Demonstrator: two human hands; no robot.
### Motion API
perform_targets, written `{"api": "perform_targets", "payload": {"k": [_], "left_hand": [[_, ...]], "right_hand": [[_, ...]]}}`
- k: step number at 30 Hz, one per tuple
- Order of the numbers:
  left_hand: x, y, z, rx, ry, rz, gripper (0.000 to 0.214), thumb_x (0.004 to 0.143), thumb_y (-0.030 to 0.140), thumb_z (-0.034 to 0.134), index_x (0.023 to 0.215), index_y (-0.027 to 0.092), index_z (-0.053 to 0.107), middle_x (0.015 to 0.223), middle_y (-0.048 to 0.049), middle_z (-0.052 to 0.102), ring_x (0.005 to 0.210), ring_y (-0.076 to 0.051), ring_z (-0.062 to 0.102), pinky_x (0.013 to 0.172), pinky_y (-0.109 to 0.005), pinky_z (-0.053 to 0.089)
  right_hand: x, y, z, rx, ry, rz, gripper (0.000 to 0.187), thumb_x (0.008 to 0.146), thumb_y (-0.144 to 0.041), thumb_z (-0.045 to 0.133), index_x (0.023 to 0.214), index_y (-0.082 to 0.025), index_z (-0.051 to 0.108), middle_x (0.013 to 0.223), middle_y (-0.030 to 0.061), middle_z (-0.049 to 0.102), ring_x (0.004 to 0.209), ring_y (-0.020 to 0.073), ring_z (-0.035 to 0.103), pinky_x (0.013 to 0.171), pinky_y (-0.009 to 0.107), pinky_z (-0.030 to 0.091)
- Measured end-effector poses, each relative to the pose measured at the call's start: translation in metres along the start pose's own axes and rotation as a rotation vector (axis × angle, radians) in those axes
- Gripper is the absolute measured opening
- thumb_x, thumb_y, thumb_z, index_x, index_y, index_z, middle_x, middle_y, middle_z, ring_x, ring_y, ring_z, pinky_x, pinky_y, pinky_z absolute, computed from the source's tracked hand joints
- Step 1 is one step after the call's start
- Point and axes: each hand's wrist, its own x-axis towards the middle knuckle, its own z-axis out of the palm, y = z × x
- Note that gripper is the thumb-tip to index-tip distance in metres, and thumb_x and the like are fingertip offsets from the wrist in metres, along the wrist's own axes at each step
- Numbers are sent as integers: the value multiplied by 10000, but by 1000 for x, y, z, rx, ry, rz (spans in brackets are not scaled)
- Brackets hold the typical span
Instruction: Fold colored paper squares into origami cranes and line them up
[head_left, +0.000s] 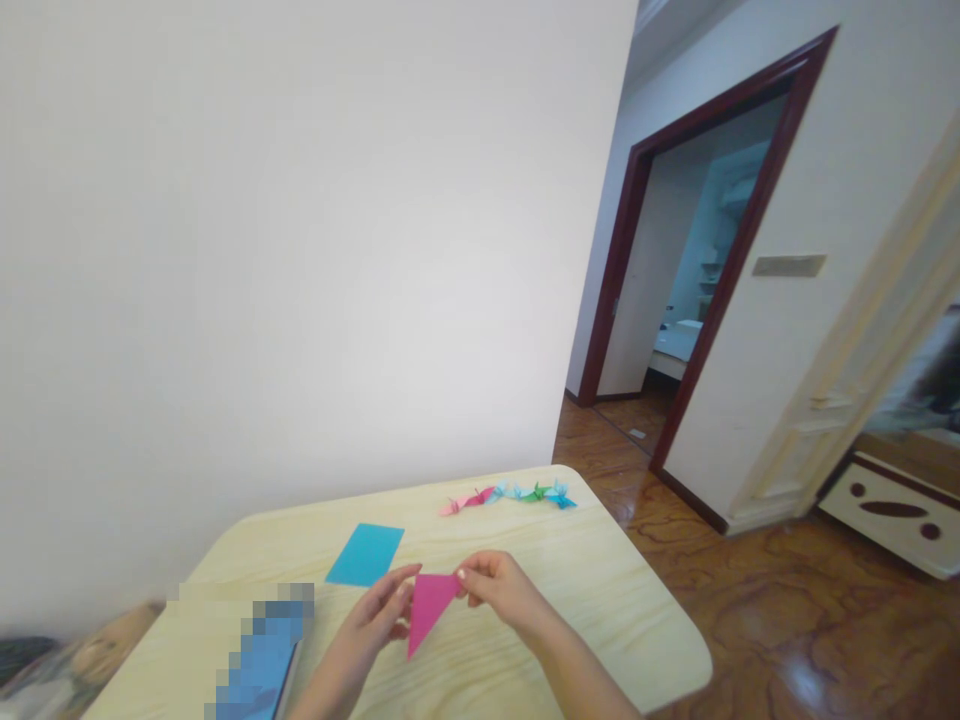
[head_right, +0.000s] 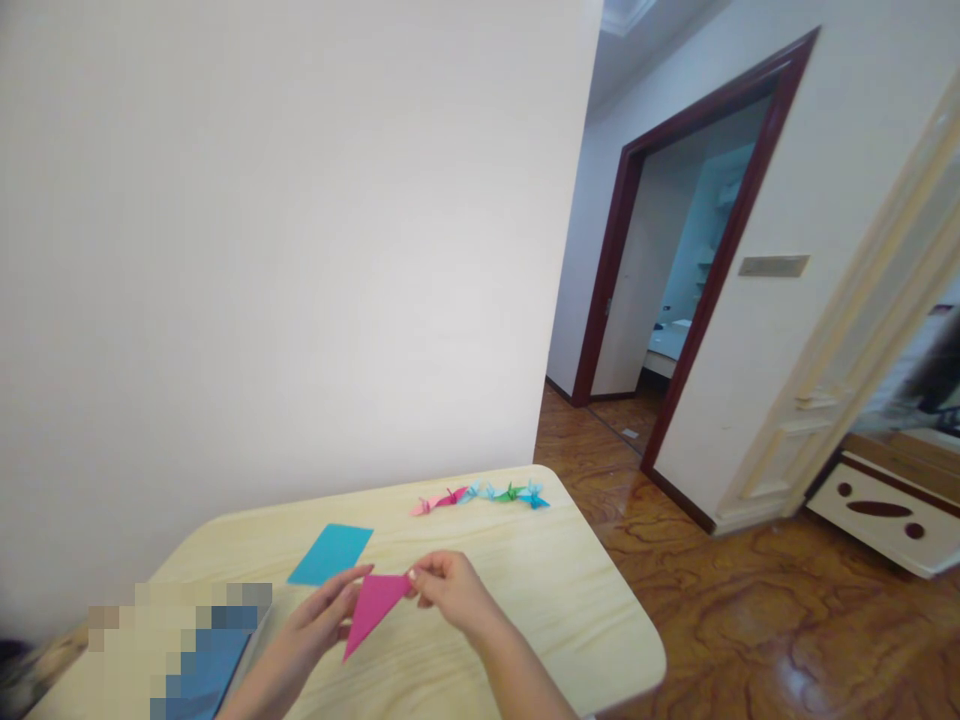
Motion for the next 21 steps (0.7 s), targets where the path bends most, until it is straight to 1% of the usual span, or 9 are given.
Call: {"api": "perform_targets", "payload": {"k": [1, 2, 5, 7, 12, 17, 21], "left_hand": [[-2, -1, -1, -60, -27, -36, 578, 629, 620, 608, 1040, 214, 603, 795, -29, 709, 724, -190, 641, 637, -293, 490], [-3, -2, 0, -108, -43, -63, 565, 630, 597, 629, 1056, 226, 602, 827, -30, 713, 748, -190, 642, 657, -290, 487], [-7, 0, 4, -196, -54, -95, 474, 625, 556, 666, 974, 237, 652, 876, -26, 717, 758, -178, 636, 678, -273, 480], [-8, 2, 7, -228, -56, -100, 429, 614, 536, 687, 923, 238, 675, 861, -22, 721, 744, -171, 632, 677, -267, 478], [-8, 6, 7, -229, -42, -112, 457, 564, 515, 731, 936, 253, 688, 870, -24, 724, 761, -187, 633, 672, -270, 478], [-9, 7, 8, -324, -29, -154, 385, 557, 484, 750, 835, 222, 708, 762, -20, 725, 701, -163, 638, 654, -250, 467], [-11, 10, 13, -432, -60, -182, 332, 556, 443, 767, 784, 209, 704, 709, -13, 721, 653, -144, 634, 620, -228, 448]], "right_hand": [[-1, 0, -1, 11, -4, 4, 370, 689, -491, 628, 716, -124, 669, 563, 6, 601, 480, 83, 476, 516, 211, 364], [-2, 0, -1, 21, -6, 8, 369, 681, -491, 636, 709, -124, 670, 562, 6, 600, 480, 82, 474, 518, 211, 362], [-3, 0, -1, 44, -4, 18, 368, 654, -491, 658, 692, -125, 670, 567, 9, 602, 485, 86, 476, 528, 217, 363], [-3, 0, -1, 53, 0, 22, 362, 643, -486, 667, 692, -128, 671, 574, 11, 606, 495, 91, 482, 534, 221, 366], [-2, 2, 0, 63, -5, 17, 343, 647, -474, 668, 672, -131, 669, 583, 15, 617, 503, 94, 489, 537, 222, 366], [-4, 6, 1, 64, -3, 2, 370, 655, -499, 659, 701, -133, 660, 605, 15, 630, 499, 88, 493, 532, 216, 369], [-6, 12, 2, 56, -11, -12, 410, 672, -533, 633, 718, -126, 657, 600, 17, 625, 495, 89, 497, 522, 213, 370]]}}
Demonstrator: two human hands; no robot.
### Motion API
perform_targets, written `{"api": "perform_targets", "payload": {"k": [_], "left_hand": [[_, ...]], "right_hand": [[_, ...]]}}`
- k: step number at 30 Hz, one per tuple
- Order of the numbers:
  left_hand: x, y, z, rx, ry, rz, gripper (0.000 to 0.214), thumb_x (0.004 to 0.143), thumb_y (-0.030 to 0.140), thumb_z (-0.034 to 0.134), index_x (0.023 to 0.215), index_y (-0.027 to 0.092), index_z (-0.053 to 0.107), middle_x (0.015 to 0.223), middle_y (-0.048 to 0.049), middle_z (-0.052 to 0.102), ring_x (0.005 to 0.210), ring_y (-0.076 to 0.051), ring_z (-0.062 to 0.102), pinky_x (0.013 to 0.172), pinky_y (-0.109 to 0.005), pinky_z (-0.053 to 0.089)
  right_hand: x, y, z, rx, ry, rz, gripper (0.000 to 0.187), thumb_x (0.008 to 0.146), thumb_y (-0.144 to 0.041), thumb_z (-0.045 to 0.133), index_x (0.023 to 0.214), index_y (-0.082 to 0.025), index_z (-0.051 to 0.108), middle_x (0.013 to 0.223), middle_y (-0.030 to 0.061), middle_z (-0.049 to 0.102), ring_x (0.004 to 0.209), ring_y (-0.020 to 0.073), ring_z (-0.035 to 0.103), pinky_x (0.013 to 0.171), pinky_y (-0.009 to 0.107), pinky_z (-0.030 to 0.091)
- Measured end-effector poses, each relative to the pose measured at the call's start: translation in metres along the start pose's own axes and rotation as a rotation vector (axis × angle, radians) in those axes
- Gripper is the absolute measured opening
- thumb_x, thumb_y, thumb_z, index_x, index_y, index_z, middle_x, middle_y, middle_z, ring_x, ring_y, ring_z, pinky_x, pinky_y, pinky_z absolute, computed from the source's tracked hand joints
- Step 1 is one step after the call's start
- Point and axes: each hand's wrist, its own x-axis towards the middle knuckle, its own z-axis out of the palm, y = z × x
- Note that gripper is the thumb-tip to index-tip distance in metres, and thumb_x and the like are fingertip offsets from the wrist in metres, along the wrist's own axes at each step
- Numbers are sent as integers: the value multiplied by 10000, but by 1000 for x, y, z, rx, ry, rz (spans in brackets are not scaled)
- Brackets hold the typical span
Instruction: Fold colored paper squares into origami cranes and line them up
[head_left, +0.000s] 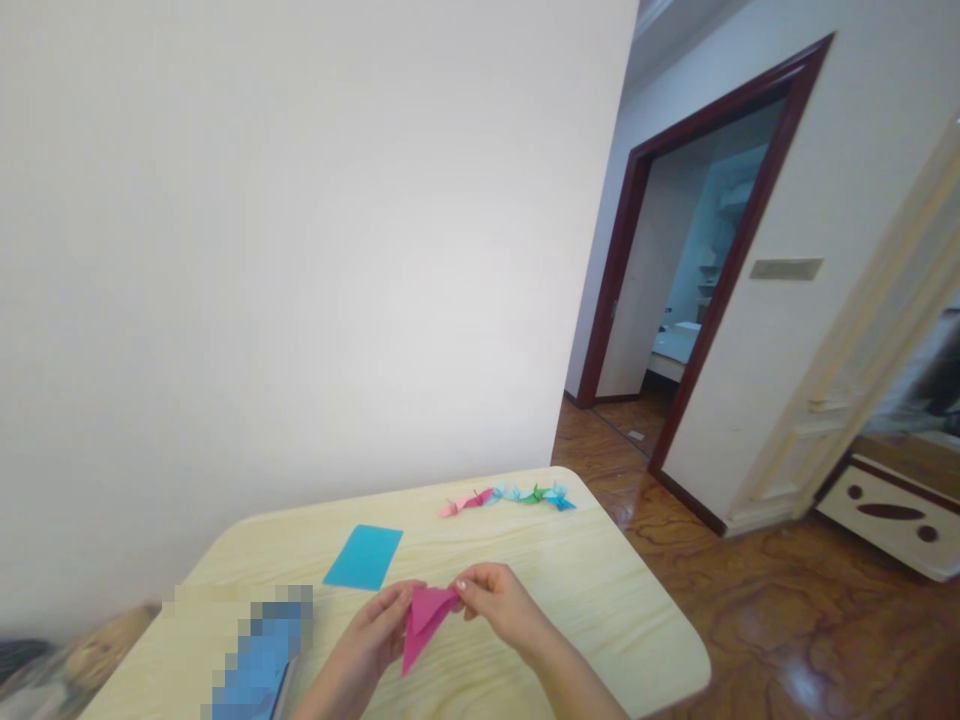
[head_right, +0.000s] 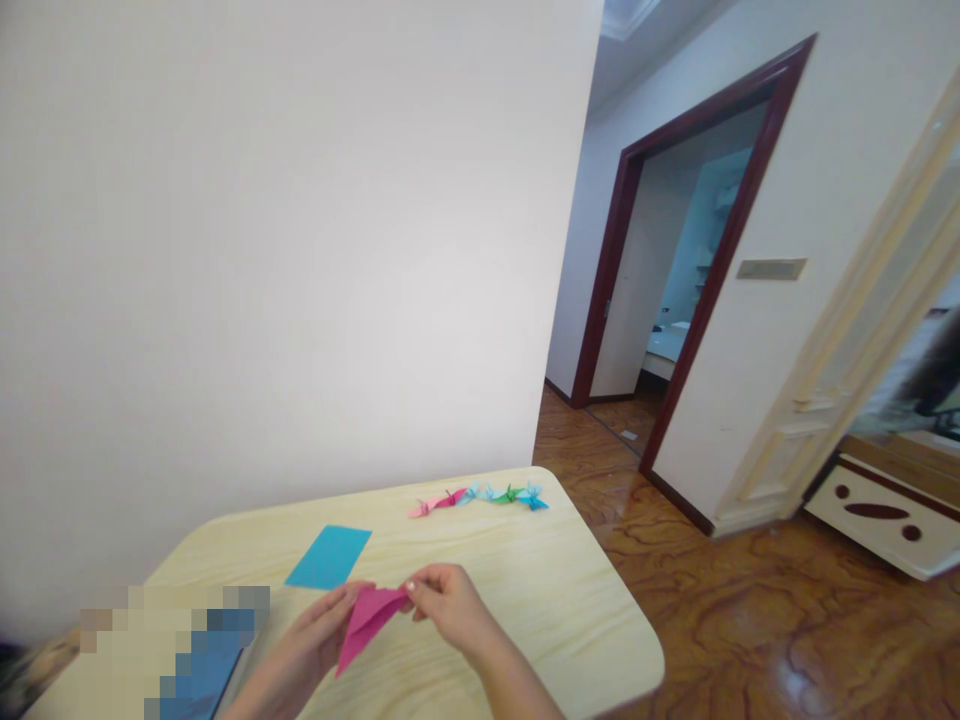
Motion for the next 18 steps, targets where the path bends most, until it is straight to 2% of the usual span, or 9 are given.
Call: {"api": "perform_targets", "payload": {"k": [3, 5, 8, 10, 12, 15, 18], "left_hand": [[-3, 3, 6, -57, -2, -16, 326, 522, 440, 783, 736, 207, 703, 682, -6, 719, 618, -139, 627, 580, -216, 429], [-5, 6, 10, -61, 31, -30, 348, 483, 459, 791, 714, 215, 703, 670, 1, 716, 620, -147, 624, 574, -221, 425], [-7, 9, 11, -38, 98, -57, 379, 449, 491, 786, 717, 236, 706, 691, 10, 716, 648, -161, 620, 596, -241, 432], [-7, 8, 10, -39, 131, -68, 369, 454, 488, 780, 729, 252, 708, 735, 12, 721, 679, -169, 622, 611, -250, 435], [-5, 7, 8, -52, 135, -65, 348, 470, 468, 777, 741, 259, 710, 781, 8, 724, 726, -177, 627, 624, -249, 436], [-3, 5, 8, -85, 122, -51, 317, 487, 436, 775, 740, 256, 714, 809, 0, 724, 786, -188, 630, 635, -244, 437], [-3, 3, 9, -111, 113, -39, 288, 503, 407, 773, 734, 244, 714, 792, -6, 722, 788, -199, 634, 646, -257, 448]], "right_hand": [[0, 4, 1, -22, -8, -14, 445, 715, -555, 577, 752, -120, 658, 605, 22, 621, 498, 99, 511, 527, 225, 388], [-2, 5, 3, -71, 32, -56, 429, 762, -533, 536, 830, -125, 651, 649, 33, 628, 550, 125, 547, 551, 244, 415], [-12, 1, 6, -234, 203, -240, 290, 810, -405, 531, 946, -164, 617, 854, 70, 633, 786, 185, 586, 670, 288, 453], [-21, -4, 11, -369, 294, -409, 189, 805, -299, 546, 952, -195, 606, 986, 80, 590, 950, 209, 541, 791, 323, 438], [-30, -9, 17, -470, 288, -499, 176, 784, -214, 560, 955, -224, 603, 1053, 73, 540, 1042, 214, 485, 904, 354, 386], [-37, -13, 26, -567, 264, -530, 292, 741, -150, 593, 1014, -255, 583, 1127, 70, 480, 1098, 223, 429, 945, 373, 356], [-36, -14, 32, -634, 267, -534, 331, 719, -124, 604, 1020, -257, 578, 1171, 73, 443, 1123, 236, 392, 957, 398, 338]]}}
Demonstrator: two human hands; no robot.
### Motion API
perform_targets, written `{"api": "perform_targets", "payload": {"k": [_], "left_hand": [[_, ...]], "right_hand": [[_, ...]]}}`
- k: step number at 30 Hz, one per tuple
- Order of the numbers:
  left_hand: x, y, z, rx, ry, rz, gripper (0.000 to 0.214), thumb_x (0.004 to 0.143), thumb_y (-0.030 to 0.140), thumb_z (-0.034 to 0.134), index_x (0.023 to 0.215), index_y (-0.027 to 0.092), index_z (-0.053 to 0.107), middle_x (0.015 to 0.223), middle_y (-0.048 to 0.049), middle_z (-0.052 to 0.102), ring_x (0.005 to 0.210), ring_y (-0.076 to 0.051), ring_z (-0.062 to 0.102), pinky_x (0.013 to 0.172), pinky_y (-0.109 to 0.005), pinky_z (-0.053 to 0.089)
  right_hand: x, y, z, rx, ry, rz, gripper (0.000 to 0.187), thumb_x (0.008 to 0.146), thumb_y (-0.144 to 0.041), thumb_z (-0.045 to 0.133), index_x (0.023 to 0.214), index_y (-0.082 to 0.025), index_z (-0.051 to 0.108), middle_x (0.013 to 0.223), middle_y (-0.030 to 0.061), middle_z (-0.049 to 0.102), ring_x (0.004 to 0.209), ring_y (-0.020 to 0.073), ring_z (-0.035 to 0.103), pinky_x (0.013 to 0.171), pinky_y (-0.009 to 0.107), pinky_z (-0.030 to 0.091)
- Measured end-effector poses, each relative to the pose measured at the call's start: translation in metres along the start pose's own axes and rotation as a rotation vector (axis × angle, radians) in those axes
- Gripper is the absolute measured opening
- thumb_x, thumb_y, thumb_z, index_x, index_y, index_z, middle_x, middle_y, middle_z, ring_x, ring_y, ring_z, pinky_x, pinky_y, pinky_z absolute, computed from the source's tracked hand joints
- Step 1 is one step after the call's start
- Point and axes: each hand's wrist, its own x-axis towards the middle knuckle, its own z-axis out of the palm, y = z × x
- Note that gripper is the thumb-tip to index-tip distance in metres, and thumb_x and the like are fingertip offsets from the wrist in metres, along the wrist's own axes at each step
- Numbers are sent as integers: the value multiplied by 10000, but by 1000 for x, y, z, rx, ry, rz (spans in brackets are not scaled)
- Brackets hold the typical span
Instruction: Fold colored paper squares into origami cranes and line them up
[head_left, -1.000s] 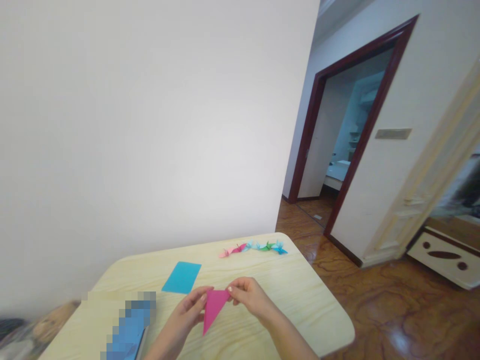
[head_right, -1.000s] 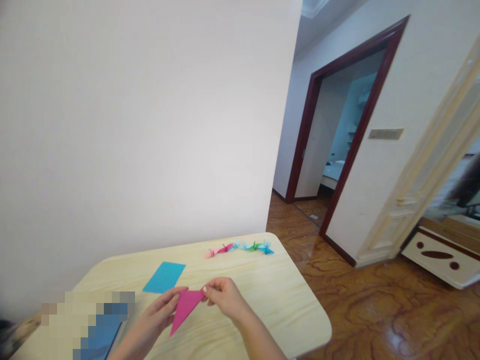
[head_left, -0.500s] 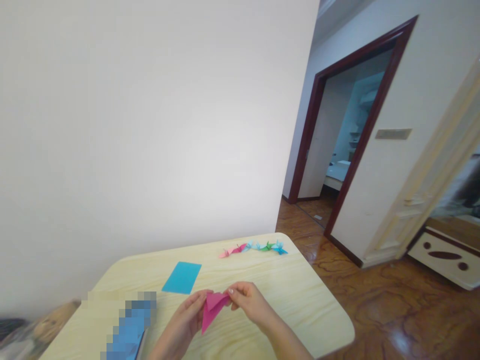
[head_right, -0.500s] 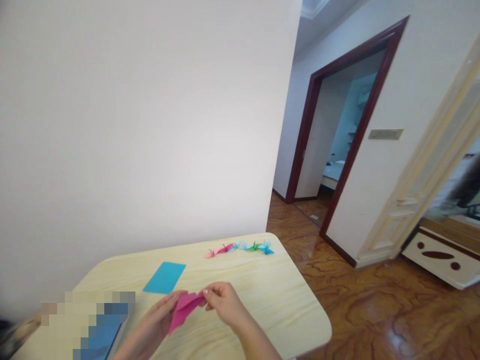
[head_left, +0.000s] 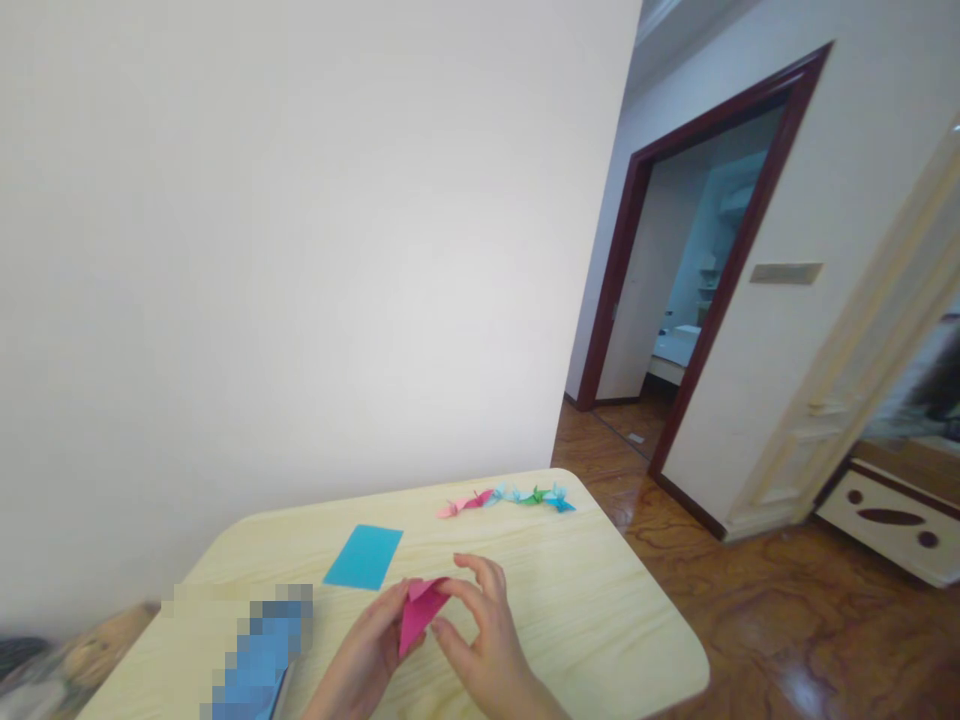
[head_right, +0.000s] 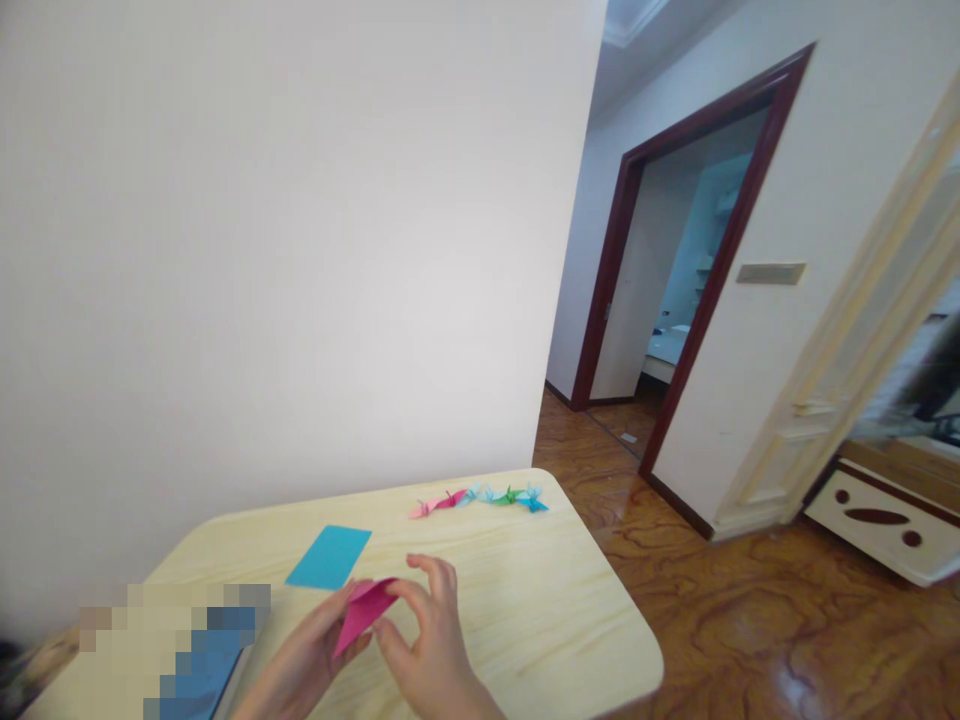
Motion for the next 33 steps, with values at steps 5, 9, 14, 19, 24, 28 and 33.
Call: {"api": "perform_targets", "payload": {"k": [5, 9, 14, 19, 24, 28, 33], "left_hand": [[-1, -3, -2, -31, 24, 16, 301, 544, 402, 748, 781, 219, 716, 839, -21, 720, 843, -214, 627, 659, -270, 472], [-2, -5, -2, -19, 28, 31, 285, 592, 400, 722, 789, 195, 715, 850, -39, 722, 871, -231, 628, 690, -289, 487], [-3, -7, 2, 23, -14, 97, 278, 653, 411, 691, 804, 178, 706, 833, -38, 723, 811, -210, 640, 711, -288, 489], [1, -10, -3, 33, 19, 135, 308, 630, 404, 721, 816, 159, 701, 821, -42, 722, 776, -196, 641, 689, -268, 487], [2, -12, -6, 42, 103, 199, 338, 589, 432, 745, 783, 159, 695, 757, -14, 717, 730, -165, 627, 679, -236, 482], [1, -16, -4, 78, 125, 280, 361, 602, 456, 729, 804, 161, 681, 761, -10, 714, 738, -164, 620, 692, -234, 480], [-5, -18, -1, 188, 175, 322, 379, 576, 478, 735, 792, 171, 685, 746, -10, 721, 716, -177, 624, 675, -234, 476]], "right_hand": [[2, -5, 1, -82, -79, 14, 337, 688, -108, 613, 989, -260, 601, 1248, 68, 393, 1181, 264, 325, 982, 438, 294], [1, -8, -1, -127, -111, 18, 359, 667, -91, 609, 986, -256, 609, 1282, 65, 379, 1201, 272, 300, 994, 449, 275], [2, -10, -3, -112, -104, 3, 349, 678, -114, 609, 1001, -248, 604, 1281, 75, 394, 1198, 277, 313, 995, 446, 284], [0, -6, -2, -29, -36, -27, 387, 679, -123, 619, 1043, -249, 579, 1245, 81, 437, 1178, 272, 357, 987, 439, 304], [-4, 3, 8, 190, 65, 222, 463, 670, -174, 655, 1107, -189, 504, 1034, 92, 583, 988, 241, 530, 889, 391, 405], [1, 2, 17, 384, 22, 359, 348, 678, -237, 668, 997, -156, 554, 810, 56, 645, 774, 205, 594, 760, 338, 464], [9, 1, 20, 482, 93, 424, 148, 726, -282, 622, 782, -147, 596, 749, 67, 661, 711, 195, 599, 686, 308, 474]]}}
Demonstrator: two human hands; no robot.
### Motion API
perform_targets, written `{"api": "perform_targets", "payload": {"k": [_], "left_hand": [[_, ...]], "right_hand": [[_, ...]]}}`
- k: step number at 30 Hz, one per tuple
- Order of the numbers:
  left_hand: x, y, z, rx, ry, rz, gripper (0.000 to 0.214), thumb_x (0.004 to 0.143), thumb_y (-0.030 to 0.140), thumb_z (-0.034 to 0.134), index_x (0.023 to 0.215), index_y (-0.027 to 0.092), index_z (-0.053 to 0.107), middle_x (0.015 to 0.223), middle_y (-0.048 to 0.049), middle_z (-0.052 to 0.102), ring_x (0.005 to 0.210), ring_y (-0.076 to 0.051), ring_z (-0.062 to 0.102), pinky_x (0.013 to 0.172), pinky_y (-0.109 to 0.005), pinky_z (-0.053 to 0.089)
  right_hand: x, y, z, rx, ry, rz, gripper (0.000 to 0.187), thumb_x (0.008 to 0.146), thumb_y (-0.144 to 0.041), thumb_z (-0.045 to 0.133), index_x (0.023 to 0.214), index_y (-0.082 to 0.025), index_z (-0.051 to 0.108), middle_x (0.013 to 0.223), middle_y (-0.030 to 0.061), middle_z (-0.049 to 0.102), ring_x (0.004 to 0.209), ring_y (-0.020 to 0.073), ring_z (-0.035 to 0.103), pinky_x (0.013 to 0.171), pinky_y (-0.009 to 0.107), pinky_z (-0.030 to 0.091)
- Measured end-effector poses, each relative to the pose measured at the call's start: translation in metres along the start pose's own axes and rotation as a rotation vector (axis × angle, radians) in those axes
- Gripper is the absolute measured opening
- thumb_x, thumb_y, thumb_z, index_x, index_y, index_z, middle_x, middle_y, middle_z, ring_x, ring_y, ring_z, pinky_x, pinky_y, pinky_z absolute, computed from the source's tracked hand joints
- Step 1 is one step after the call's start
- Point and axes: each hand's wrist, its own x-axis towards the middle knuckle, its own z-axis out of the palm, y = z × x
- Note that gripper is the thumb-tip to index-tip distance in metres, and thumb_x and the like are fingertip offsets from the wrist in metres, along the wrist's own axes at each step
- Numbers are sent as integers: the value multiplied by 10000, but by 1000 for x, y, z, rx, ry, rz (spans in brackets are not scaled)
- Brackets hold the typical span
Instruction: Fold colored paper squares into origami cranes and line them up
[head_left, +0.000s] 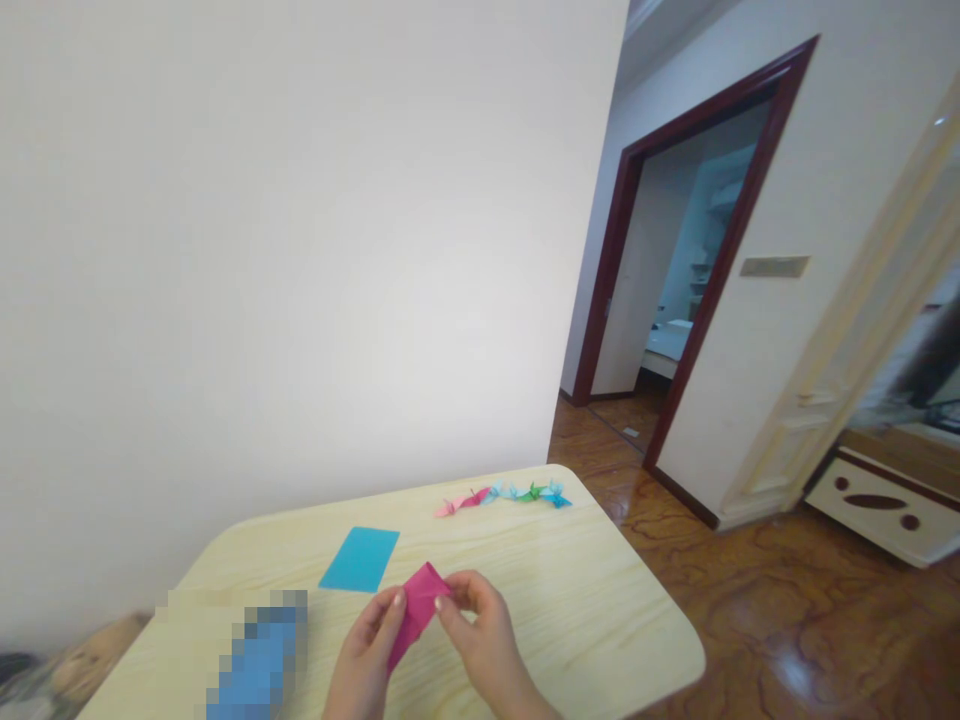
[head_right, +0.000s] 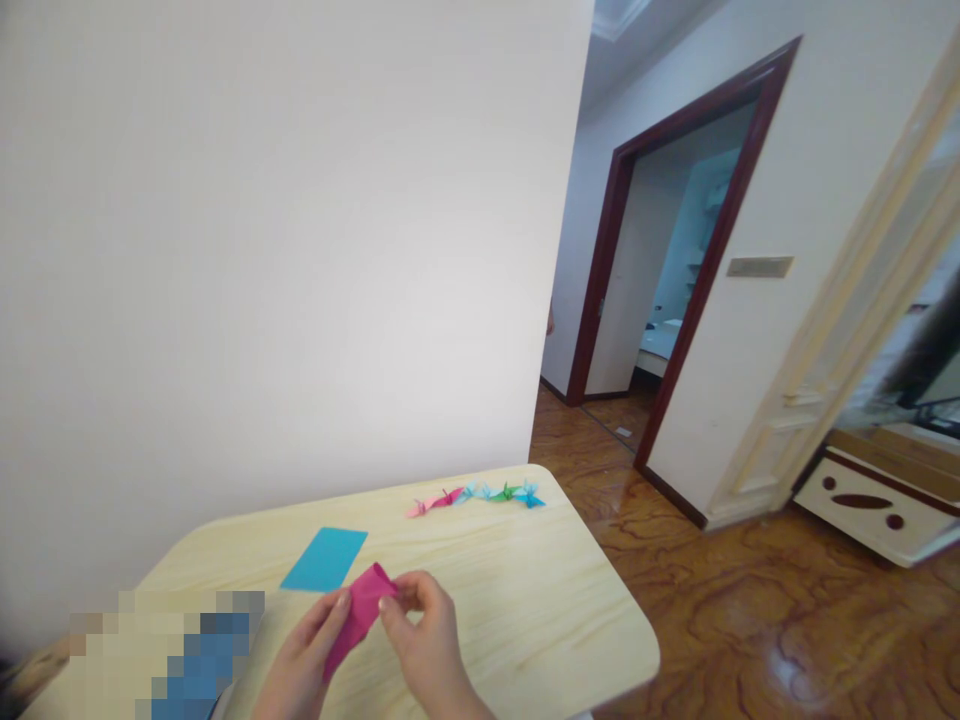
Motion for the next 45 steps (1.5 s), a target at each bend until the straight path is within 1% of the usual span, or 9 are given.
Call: {"api": "perform_targets", "payload": {"k": [8, 13, 18, 22, 26, 29, 35, 40, 45], "left_hand": [[-5, 14, 2, 131, -80, 43, 352, 503, 427, 779, 737, 173, 710, 727, -37, 728, 727, -221, 632, 706, -263, 474], [-2, 11, 1, 120, -49, 35, 342, 486, 426, 783, 707, 176, 705, 691, -37, 723, 713, -238, 635, 692, -299, 486], [-3, 9, -2, 121, -72, 21, 334, 522, 428, 771, 744, 187, 710, 720, -29, 732, 733, -219, 637, 695, -272, 484], [-4, 8, -4, 117, -88, -4, 357, 537, 441, 760, 776, 180, 714, 730, -36, 737, 729, -224, 647, 687, -275, 484], [-2, 6, -7, 121, -62, -20, 380, 493, 455, 772, 734, 167, 719, 668, -44, 729, 674, -234, 646, 628, -286, 490], [-1, 4, -8, 135, -61, -16, 365, 498, 441, 772, 736, 169, 725, 667, -44, 729, 670, -230, 640, 627, -285, 490], [-4, 4, -7, 144, -61, -6, 354, 500, 445, 773, 728, 176, 736, 665, -41, 730, 659, -213, 628, 607, -264, 482], [-4, 1, -7, 151, -69, -18, 359, 537, 471, 749, 751, 182, 735, 691, -40, 730, 685, -214, 626, 621, -273, 488], [-3, -4, -12, 206, -80, -12, 394, 569, 525, 707, 764, 183, 725, 720, -45, 722, 689, -220, 624, 602, -282, 493]], "right_hand": [[1, -3, -4, -31, 19, -17, 92, 716, -227, 624, 762, -149, 629, 729, 59, 671, 707, 197, 604, 686, 308, 479], [2, -5, -4, 4, 8, 10, 142, 696, -253, 654, 787, -144, 655, 736, 68, 689, 702, 203, 615, 689, 319, 484], [2, -3, -4, 47, 25, 50, 222, 682, -323, 678, 794, -132, 669, 748, 87, 699, 703, 212, 622, 691, 329, 488], [3, -4, -5, 40, 34, 64, 276, 664, -383, 695, 773, -130, 683, 717, 87, 699, 678, 212, 620, 670, 328, 487], [4, 0, -7, 55, 40, 79, 316, 618, -431, 725, 731, -139, 687, 695, 79, 700, 663, 210, 620, 656, 322, 484], [5, 4, -8, 92, 39, 86, 329, 600, -455, 731, 690, -143, 681, 666, 69, 692, 640, 200, 615, 639, 308, 476], [4, 1, -8, 175, 16, 94, 314, 614, -452, 722, 639, -146, 659, 617, 46, 665, 592, 168, 579, 608, 278, 447], [4, -1, -10, 218, 1, 127, 330, 622, -463, 705, 596, -150, 605, 514, -8, 573, 498, 120, 493, 520, 236, 382], [6, -1, -12, 238, -11, 123, 327, 644, -457, 683, 607, -154, 566, 510, -27, 522, 490, 105, 450, 506, 223, 345]]}}
